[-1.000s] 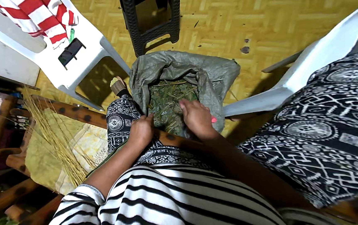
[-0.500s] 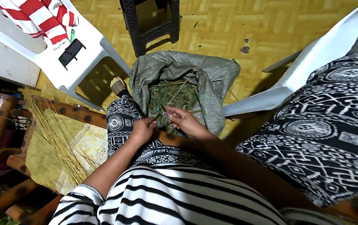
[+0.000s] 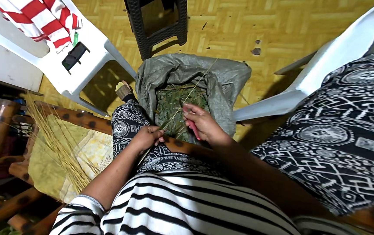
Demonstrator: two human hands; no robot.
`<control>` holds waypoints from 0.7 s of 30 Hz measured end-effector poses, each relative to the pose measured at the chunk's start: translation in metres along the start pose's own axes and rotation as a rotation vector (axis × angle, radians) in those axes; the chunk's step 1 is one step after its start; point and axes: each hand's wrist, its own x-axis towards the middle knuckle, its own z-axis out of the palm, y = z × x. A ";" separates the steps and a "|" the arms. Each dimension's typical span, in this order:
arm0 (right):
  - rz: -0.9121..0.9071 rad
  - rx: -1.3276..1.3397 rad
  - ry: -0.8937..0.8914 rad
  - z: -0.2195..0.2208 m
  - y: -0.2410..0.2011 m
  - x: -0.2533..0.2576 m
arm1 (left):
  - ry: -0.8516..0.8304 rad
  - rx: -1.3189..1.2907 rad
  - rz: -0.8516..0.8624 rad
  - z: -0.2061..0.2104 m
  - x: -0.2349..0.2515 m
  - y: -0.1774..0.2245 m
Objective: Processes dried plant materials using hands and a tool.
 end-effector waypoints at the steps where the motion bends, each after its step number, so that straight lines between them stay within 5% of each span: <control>1: 0.005 0.006 -0.014 0.002 -0.001 -0.001 | 0.005 -0.006 -0.001 0.000 -0.001 0.000; 21: 0.042 0.187 0.037 0.001 -0.001 0.001 | -0.069 -0.061 -0.024 -0.008 -0.014 -0.008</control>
